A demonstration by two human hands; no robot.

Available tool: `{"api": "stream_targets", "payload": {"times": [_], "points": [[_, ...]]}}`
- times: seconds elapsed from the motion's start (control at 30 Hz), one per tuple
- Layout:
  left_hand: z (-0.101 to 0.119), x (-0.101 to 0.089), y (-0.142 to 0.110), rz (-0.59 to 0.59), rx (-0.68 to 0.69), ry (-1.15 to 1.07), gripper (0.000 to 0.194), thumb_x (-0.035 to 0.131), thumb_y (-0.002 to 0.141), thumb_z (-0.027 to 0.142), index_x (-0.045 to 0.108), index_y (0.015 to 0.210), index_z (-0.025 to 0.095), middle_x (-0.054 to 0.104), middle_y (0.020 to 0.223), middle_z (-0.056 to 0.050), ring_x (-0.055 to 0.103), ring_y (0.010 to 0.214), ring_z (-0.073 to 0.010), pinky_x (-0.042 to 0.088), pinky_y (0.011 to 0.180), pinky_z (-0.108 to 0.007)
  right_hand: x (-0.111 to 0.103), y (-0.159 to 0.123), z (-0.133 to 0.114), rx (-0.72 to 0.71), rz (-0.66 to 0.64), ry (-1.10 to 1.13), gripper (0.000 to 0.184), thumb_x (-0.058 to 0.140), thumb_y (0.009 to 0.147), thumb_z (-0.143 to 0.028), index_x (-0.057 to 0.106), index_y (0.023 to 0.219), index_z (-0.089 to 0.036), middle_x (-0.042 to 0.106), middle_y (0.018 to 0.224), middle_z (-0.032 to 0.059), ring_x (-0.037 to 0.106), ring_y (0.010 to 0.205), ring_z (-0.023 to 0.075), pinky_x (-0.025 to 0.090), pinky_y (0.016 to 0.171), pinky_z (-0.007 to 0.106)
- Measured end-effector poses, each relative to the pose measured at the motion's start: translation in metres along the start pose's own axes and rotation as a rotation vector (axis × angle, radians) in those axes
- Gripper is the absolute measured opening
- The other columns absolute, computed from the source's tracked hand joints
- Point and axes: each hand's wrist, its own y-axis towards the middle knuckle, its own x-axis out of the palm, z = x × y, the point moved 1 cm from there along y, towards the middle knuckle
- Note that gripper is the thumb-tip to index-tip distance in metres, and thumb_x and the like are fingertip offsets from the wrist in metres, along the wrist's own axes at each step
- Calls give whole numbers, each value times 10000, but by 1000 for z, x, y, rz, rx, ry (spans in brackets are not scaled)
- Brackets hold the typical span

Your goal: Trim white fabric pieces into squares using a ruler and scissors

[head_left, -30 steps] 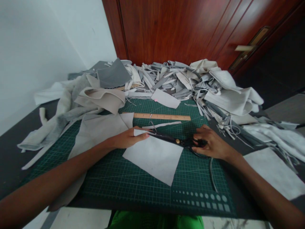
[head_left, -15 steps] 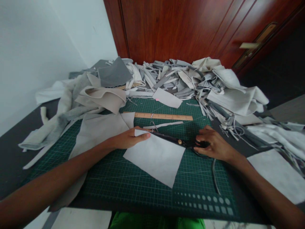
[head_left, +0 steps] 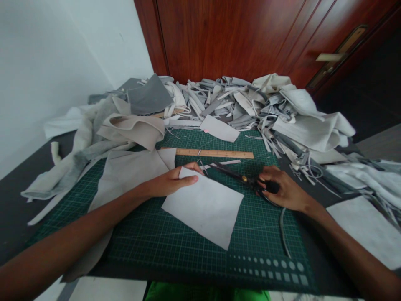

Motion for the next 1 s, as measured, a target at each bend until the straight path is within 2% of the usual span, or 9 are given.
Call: {"api": "stream_targets", "payload": {"times": [0.13, 0.3, 0.53, 0.73, 0.87, 1.0], "points": [[3, 2, 0, 42, 38, 58, 327, 645, 943, 504, 524, 890, 205, 511, 767, 42, 520, 681, -119, 411, 583, -217, 0, -1, -2, 14, -33, -7, 188, 656, 859, -347, 557, 742, -238, 600, 763, 48, 557, 752, 240, 422, 711, 371], [4, 4, 0, 99, 34, 144, 339, 612, 945, 522, 491, 872, 213, 483, 752, 45, 493, 664, -128, 392, 565, -232, -4, -1, -4, 42, -103, -33, 196, 681, 846, -325, 560, 725, -229, 596, 773, 49, 561, 741, 227, 435, 679, 351], [-2, 9, 1, 200, 6, 191, 293, 632, 916, 494, 563, 956, 213, 579, 837, 25, 572, 770, -164, 473, 689, -279, 0, 2, -11, 51, -110, -42, 211, 704, 824, -320, 556, 708, -225, 574, 764, 48, 543, 746, 229, 411, 688, 352], [-11, 14, 4, 227, 14, 188, 363, 649, 916, 463, 588, 1167, 208, 676, 1063, -30, 638, 936, -204, 524, 829, -333, 4, 7, -17, 51, -126, -67, 266, 676, 852, -372, 523, 700, -216, 548, 754, 39, 516, 732, 212, 380, 686, 342], [-13, 16, 6, 236, 64, 230, 336, 646, 933, 452, 617, 1160, 207, 696, 1124, -46, 651, 1030, -233, 529, 929, -382, 6, 9, -19, 53, -135, -89, 272, 655, 866, -391, 534, 698, -215, 552, 747, 40, 505, 723, 208, 365, 685, 343], [-13, 17, 8, 259, 80, 236, 327, 645, 939, 434, 622, 1181, 215, 709, 1149, -49, 661, 1067, -245, 535, 952, -401, 8, 9, -19, 50, -130, -93, 271, 655, 869, -399, 541, 704, -218, 554, 747, 43, 509, 728, 214, 366, 686, 346]]}}
